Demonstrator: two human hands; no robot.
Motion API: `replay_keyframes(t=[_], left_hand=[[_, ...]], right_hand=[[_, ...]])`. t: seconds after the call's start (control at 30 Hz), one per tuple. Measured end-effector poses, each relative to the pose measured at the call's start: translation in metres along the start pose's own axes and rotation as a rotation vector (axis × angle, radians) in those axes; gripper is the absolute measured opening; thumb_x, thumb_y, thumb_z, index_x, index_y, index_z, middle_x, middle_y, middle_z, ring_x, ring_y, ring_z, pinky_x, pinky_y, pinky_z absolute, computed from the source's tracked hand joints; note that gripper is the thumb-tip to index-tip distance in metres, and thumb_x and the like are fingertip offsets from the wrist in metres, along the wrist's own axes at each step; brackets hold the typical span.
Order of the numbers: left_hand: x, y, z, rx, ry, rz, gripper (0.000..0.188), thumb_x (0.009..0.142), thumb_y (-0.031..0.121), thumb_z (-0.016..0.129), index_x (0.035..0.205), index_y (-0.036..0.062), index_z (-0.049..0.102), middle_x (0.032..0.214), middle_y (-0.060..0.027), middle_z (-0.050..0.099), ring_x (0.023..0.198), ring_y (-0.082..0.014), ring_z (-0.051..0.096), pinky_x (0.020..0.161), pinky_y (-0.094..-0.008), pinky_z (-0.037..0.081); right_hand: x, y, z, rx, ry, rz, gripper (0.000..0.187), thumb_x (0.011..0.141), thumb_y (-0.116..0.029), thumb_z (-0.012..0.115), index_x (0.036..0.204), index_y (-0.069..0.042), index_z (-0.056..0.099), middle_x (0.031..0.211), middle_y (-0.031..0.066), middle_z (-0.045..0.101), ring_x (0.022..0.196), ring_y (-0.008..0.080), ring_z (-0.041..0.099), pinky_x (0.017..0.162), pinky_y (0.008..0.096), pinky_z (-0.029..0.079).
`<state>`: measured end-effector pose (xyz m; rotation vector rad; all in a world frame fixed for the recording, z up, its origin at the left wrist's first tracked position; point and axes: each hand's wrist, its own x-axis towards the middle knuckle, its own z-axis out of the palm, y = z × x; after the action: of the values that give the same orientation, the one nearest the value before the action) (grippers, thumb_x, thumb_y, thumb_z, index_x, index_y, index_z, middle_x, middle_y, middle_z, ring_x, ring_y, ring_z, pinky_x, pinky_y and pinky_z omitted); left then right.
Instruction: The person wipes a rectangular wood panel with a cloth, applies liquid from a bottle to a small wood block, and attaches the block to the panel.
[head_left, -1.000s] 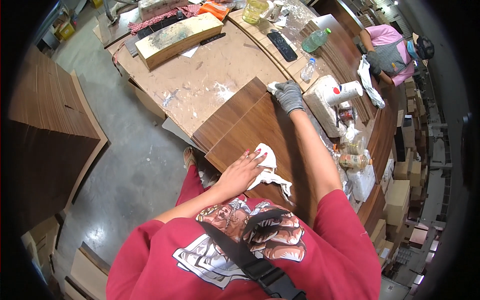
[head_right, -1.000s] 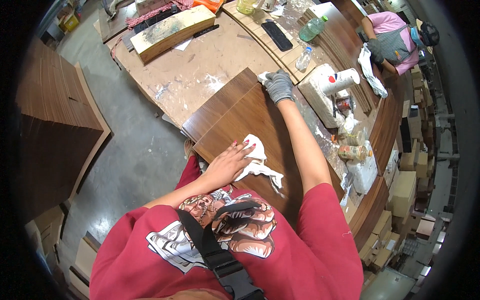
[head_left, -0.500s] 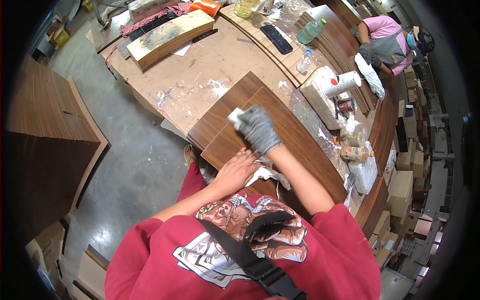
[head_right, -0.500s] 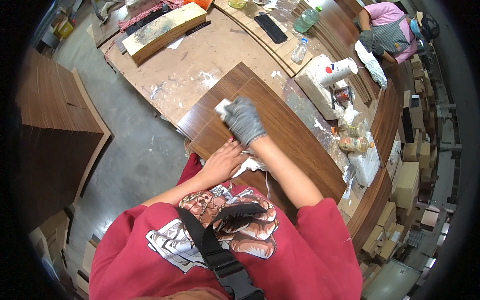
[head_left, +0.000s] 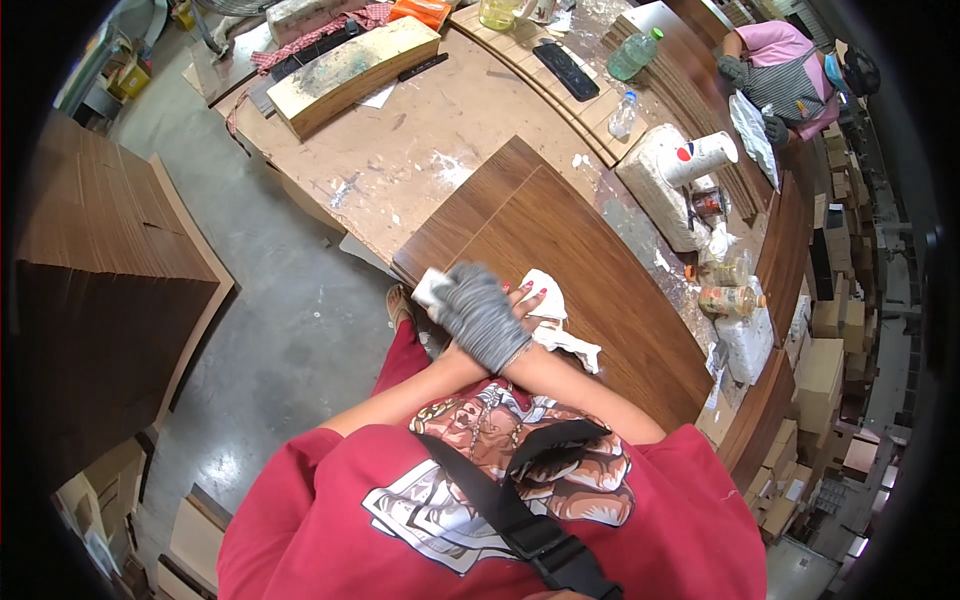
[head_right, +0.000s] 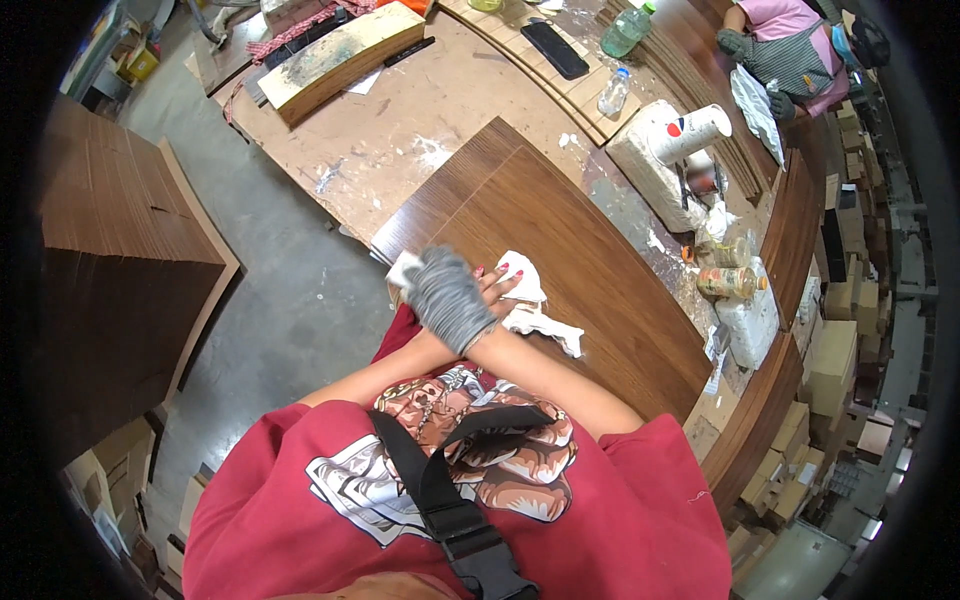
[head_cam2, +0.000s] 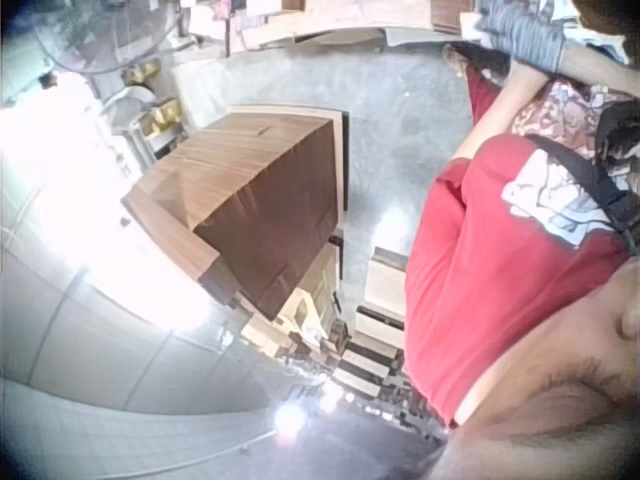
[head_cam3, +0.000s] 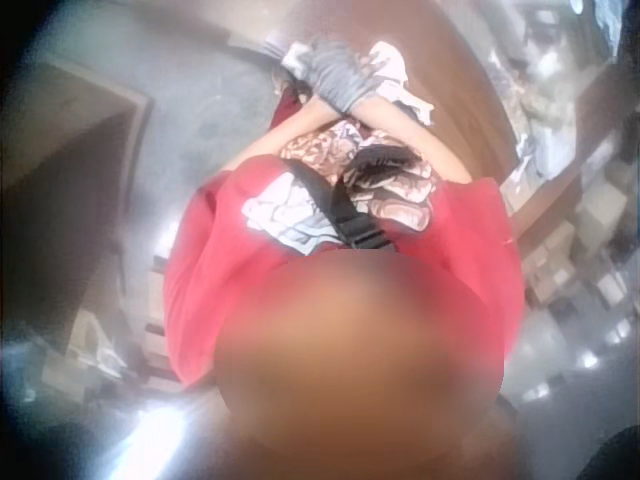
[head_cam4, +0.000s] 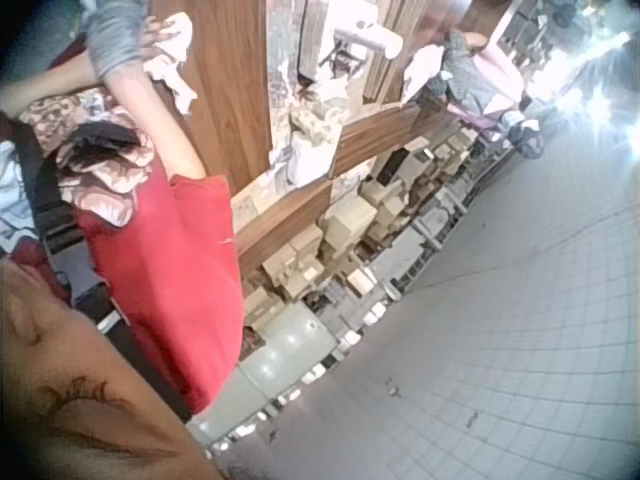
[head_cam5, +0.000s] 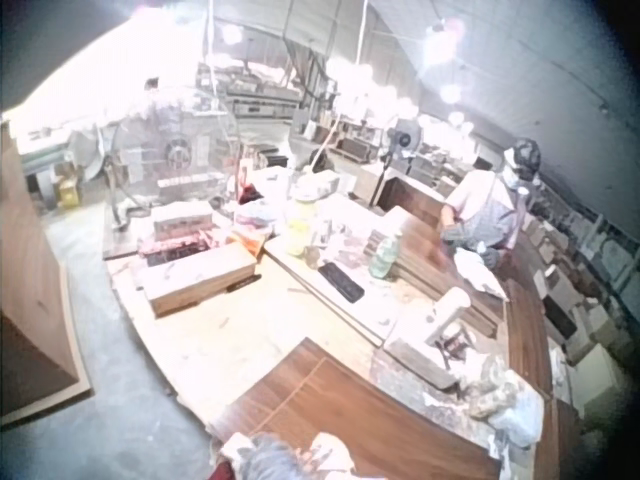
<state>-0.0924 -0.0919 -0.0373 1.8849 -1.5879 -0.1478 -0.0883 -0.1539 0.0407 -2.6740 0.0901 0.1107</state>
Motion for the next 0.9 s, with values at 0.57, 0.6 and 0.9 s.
replay_keyframes(t=[0.57,0.6,0.9], left_hand=[[0.023,0.019,-0.035,-0.065,-0.189,0.017,0.038,0.093,0.03,0.063,0.123,0.0069,0.063,0.155,-0.0124,0.041,0.145,-0.0384,0.033,0.119,-0.0513,0.029],[0.022,0.017,-0.032,-0.067,-0.19,-0.001,0.038,0.092,0.028,0.064,0.123,0.0067,0.063,0.155,-0.0122,0.041,0.146,-0.0381,0.032,0.119,-0.051,0.029],[0.021,0.011,-0.025,-0.033,-0.157,-0.017,0.036,0.089,0.019,0.066,0.121,0.0044,0.065,0.153,-0.0125,0.044,0.146,-0.0379,0.033,0.12,-0.0514,0.028]], right_hand=[[-0.093,0.064,-0.41,1.426,0.456,-0.343,0.039,0.097,-0.024,0.065,0.133,-0.009,0.06,0.131,0.0083,0.063,0.12,0.0201,0.06,0.101,0.0279,0.05],[-0.11,0.073,-0.425,1.41,0.512,-0.378,0.04,0.098,-0.024,0.065,0.134,-0.009,0.059,0.132,0.0086,0.063,0.12,0.0205,0.06,0.102,0.0285,0.05],[-0.153,0.183,-0.477,1.425,0.776,-0.407,0.044,0.098,-0.025,0.063,0.138,-0.009,0.054,0.136,0.0118,0.059,0.124,0.0245,0.057,0.106,0.0338,0.048]])
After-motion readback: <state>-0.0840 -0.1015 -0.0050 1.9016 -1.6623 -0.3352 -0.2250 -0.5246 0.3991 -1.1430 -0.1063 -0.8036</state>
